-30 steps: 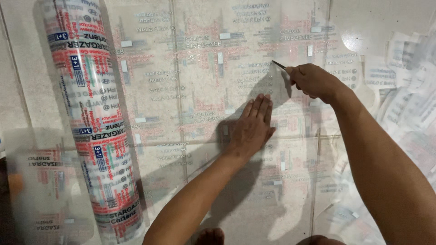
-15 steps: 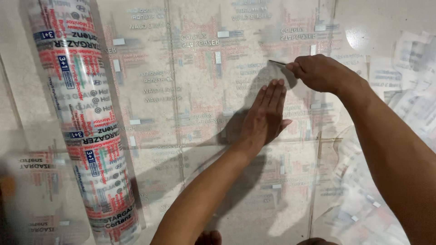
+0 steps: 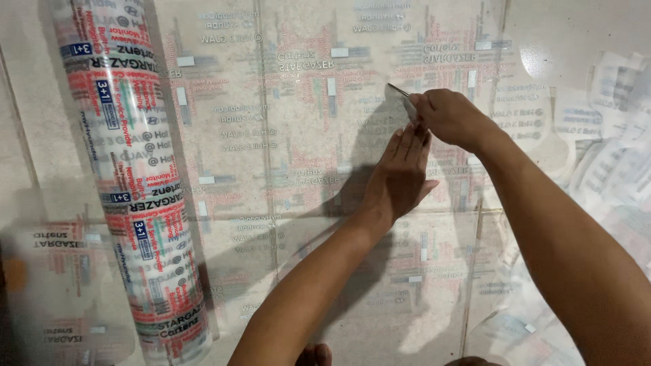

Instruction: The person unrolls a large roll of translucent plastic sheeting onto a tiled floor and uses a utility knife to cut it into rectangular pieces. The person repeatedly cuts the sheet and sets the cut pieces aside.

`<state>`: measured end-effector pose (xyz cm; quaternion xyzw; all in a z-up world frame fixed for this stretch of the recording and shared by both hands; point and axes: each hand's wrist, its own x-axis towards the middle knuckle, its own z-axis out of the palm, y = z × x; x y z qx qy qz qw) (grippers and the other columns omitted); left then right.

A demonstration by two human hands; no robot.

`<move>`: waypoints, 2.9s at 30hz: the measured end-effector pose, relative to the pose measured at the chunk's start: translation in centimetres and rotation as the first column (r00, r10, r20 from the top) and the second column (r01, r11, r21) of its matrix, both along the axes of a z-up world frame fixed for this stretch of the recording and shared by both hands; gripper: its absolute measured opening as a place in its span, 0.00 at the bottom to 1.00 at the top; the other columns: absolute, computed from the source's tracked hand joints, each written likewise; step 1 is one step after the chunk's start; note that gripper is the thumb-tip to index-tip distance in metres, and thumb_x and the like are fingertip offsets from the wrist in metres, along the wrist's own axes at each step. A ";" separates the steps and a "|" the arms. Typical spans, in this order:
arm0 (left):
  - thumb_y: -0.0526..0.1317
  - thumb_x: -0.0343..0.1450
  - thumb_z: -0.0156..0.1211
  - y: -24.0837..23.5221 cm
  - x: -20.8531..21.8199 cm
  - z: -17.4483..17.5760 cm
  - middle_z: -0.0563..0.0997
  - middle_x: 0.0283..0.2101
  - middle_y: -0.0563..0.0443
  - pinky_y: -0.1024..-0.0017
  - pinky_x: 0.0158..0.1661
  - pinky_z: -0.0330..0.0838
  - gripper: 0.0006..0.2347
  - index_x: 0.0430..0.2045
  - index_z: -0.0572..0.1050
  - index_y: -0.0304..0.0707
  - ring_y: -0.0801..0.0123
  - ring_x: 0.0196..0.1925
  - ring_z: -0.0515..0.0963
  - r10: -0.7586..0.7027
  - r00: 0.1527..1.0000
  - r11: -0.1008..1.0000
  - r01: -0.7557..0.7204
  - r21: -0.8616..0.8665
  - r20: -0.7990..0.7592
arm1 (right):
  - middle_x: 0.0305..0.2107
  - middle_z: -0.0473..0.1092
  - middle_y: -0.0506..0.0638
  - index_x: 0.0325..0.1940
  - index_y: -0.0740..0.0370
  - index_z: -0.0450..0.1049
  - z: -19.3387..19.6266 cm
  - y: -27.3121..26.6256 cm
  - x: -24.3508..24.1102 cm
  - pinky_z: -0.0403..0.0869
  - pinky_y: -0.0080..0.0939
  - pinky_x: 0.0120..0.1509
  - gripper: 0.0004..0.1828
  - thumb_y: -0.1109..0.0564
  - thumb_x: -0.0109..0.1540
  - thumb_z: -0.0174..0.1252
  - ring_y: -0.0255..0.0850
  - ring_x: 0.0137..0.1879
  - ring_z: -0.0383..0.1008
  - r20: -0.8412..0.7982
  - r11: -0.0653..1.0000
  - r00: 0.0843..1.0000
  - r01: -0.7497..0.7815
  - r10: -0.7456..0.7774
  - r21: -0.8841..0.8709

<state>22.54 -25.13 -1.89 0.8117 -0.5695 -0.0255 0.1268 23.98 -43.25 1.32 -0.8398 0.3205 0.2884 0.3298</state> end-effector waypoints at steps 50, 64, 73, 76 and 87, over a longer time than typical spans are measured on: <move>0.67 0.72 0.35 -0.4 -0.8 -1.2 0.64 0.73 0.47 0.55 0.77 0.38 0.37 0.67 0.62 0.36 0.52 0.79 0.53 -0.019 0.993 0.980 -0.004 0.199 0.118 | 0.19 0.62 0.44 0.26 0.54 0.67 2.8 5.3 16.0 0.57 0.35 0.26 0.30 0.42 0.77 0.36 0.34 0.22 0.56 0.024 0.757 0.788 0.581 -0.615 0.300; 0.59 0.76 0.41 -0.2 0.5 -0.3 0.46 0.77 0.37 0.55 0.77 0.37 0.35 0.72 0.50 0.27 0.49 0.80 0.43 -0.098 0.992 0.983 0.108 0.148 -0.074 | 0.30 0.71 0.62 0.44 0.70 0.75 6.9 -4.6 -17.4 0.66 0.48 0.39 0.22 0.51 0.80 0.46 0.49 0.34 0.66 0.066 0.774 0.774 0.632 -0.629 -0.033; 0.63 0.75 0.47 -0.2 -0.3 0.0 0.42 0.78 0.35 0.55 0.77 0.28 0.39 0.73 0.49 0.28 0.49 0.80 0.38 -0.051 0.986 0.976 0.082 0.200 -0.156 | 0.14 0.58 0.45 0.43 0.66 0.75 0.6 0.3 -21.2 0.57 0.31 0.21 0.11 0.53 0.67 0.58 0.31 0.17 0.56 0.361 0.556 0.485 0.822 -0.797 0.124; 0.62 0.75 0.45 -0.4 0.1 1.2 0.39 0.79 0.38 0.56 0.77 0.25 0.39 0.74 0.46 0.31 0.51 0.81 0.34 -0.037 0.971 0.950 0.107 0.294 -0.234 | 0.15 0.61 0.47 0.37 0.65 0.74 -3.0 -0.7 -21.9 0.58 0.35 0.21 0.11 0.53 0.67 0.60 0.34 0.18 0.58 0.364 0.611 0.546 0.786 -0.755 0.089; 0.56 0.79 0.43 8.9 -1.9 4.5 0.34 0.78 0.37 0.46 0.76 0.30 0.33 0.75 0.41 0.36 0.45 0.81 0.33 -0.022 0.939 0.997 -0.003 -0.071 -0.342 | 0.22 0.67 0.46 0.36 0.56 0.72 13.9 -1.5 -28.3 0.50 0.35 0.20 0.09 0.52 0.69 0.60 0.31 0.20 0.52 0.345 0.431 0.378 0.898 -0.859 0.087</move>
